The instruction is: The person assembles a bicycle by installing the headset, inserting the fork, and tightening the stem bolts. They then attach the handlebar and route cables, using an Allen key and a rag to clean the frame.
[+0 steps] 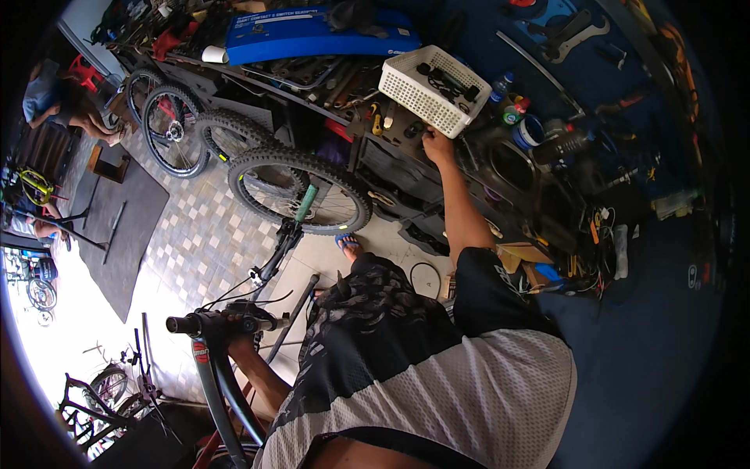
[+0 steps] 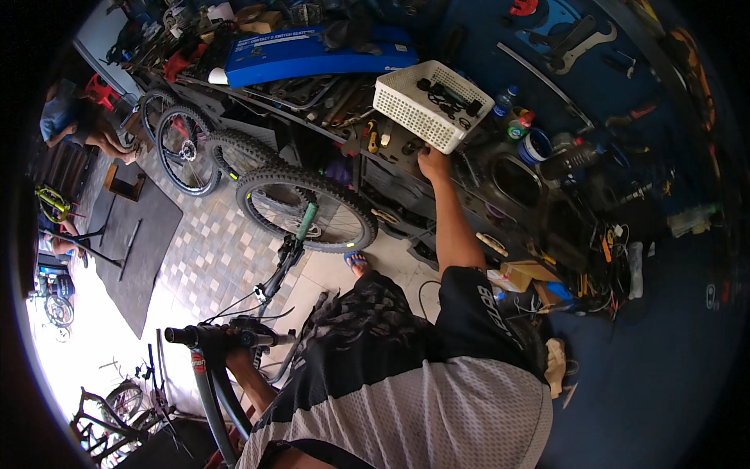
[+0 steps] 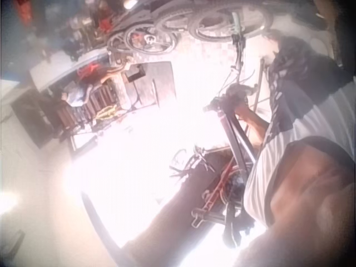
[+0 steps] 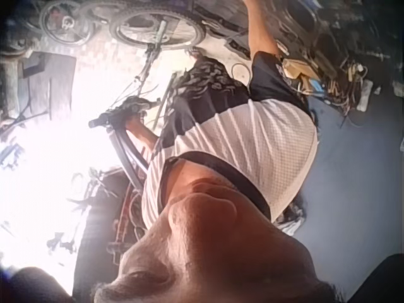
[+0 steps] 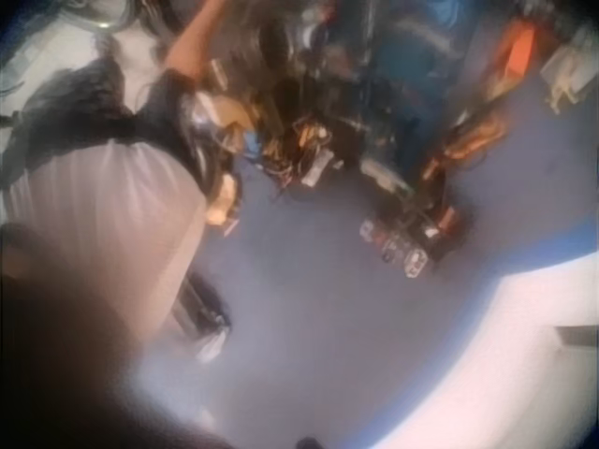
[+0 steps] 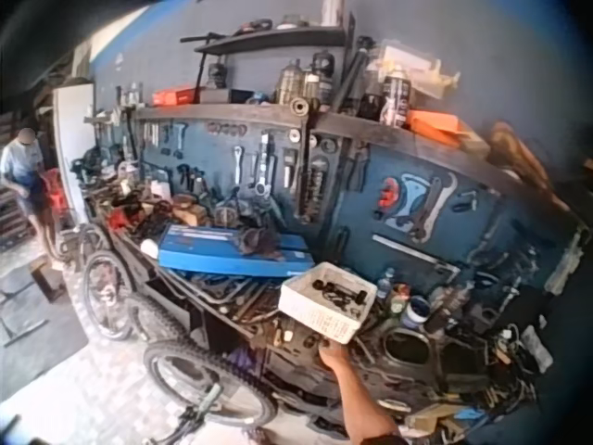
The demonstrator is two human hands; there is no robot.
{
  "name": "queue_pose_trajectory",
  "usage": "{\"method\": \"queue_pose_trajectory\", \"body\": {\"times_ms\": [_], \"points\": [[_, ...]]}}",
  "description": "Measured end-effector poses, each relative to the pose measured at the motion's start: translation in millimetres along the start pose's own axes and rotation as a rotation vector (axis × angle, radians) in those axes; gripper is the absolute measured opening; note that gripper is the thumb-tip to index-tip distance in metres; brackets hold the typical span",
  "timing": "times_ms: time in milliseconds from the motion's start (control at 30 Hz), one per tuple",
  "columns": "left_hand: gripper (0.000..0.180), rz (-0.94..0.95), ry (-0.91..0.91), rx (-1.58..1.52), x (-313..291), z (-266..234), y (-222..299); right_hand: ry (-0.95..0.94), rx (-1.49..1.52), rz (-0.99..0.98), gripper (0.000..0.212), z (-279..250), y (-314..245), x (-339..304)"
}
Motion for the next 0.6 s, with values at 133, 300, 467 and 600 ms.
{"method": "queue_pose_trajectory", "body": {"times_ms": [133,300,467,600], "points": [[0.03,-0.003,0.033,-0.004,-3.1,7.8,-1.7,0.063,-0.504,-0.022,0.051,6.4,-1.6,12.5],[0.031,0.035,0.032,0.018,-5.6,18.7,-1.5,0.349,-0.689,-0.115,0.041,8.5,-10.0,15.9],[0.032,0.029,0.025,-0.037,-4.1,10.6,-3.3,0.019,-0.468,0.005,0.029,28.8,4.8,26.1],[0.032,0.074,0.068,0.03,-7.2,-0.6,2.0,0.0,-0.142,0.036,0.025,23.3,-8.2,-9.4]]}}
Point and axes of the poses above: each hand's wrist, its own x-axis towards the middle knuckle, its own z-axis out of the palm, y = z × x, the point moved 10 cm from there along x, towards the middle knuckle, and after that the axes turned 6 degrees about -y, right-handed, at the moved point
